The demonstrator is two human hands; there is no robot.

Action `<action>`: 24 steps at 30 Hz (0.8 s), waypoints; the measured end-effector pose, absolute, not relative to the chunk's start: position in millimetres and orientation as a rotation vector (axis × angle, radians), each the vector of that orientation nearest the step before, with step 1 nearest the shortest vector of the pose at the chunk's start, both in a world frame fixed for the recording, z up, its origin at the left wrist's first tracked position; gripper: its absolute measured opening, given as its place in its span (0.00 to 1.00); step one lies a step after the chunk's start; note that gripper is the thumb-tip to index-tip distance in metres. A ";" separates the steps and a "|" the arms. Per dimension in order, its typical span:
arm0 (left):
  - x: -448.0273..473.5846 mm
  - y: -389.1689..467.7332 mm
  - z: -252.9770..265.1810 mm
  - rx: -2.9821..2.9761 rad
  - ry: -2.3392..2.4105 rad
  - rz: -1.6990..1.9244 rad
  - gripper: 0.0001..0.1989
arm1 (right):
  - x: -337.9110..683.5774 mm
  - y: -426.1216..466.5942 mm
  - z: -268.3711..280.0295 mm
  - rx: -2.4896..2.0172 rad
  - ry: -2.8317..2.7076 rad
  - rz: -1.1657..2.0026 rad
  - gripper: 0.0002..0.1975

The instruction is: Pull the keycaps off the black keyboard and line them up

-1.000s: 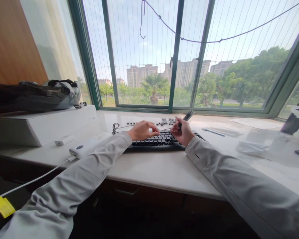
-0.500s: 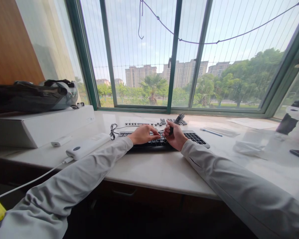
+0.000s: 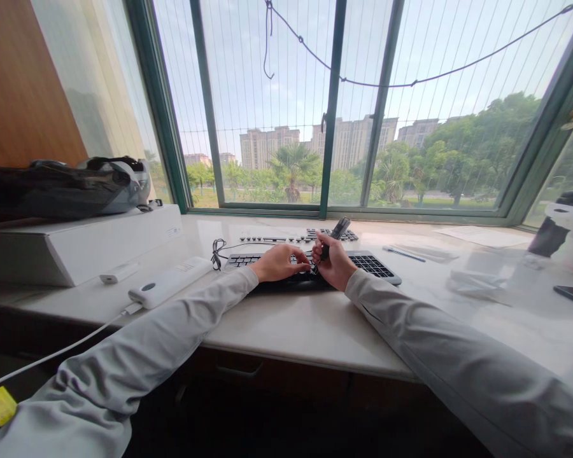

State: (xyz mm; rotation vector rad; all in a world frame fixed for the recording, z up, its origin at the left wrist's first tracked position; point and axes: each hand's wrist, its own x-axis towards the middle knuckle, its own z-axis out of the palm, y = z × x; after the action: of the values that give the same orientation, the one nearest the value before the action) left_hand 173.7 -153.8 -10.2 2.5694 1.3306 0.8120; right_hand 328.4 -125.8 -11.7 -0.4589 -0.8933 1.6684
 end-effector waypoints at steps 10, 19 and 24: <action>167.8 -157.5 -2.9 2.720 1.347 0.771 0.09 | 321.2 -128.8 -10.7 -0.562 -1.092 1.585 0.15; 160.5 -161.7 6.8 2.703 1.338 0.700 0.13 | 315.8 -121.1 -18.4 -0.665 -1.166 1.462 0.14; 161.6 -161.6 6.7 2.674 1.308 0.681 0.14 | 312.9 -121.8 -21.6 -0.657 -1.188 1.393 0.15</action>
State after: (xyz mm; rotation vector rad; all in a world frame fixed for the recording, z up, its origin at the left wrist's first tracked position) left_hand 161.6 -161.6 6.7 2.6745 1.3076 0.6812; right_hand 312.9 -121.8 -21.6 -0.6567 -1.1878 1.3927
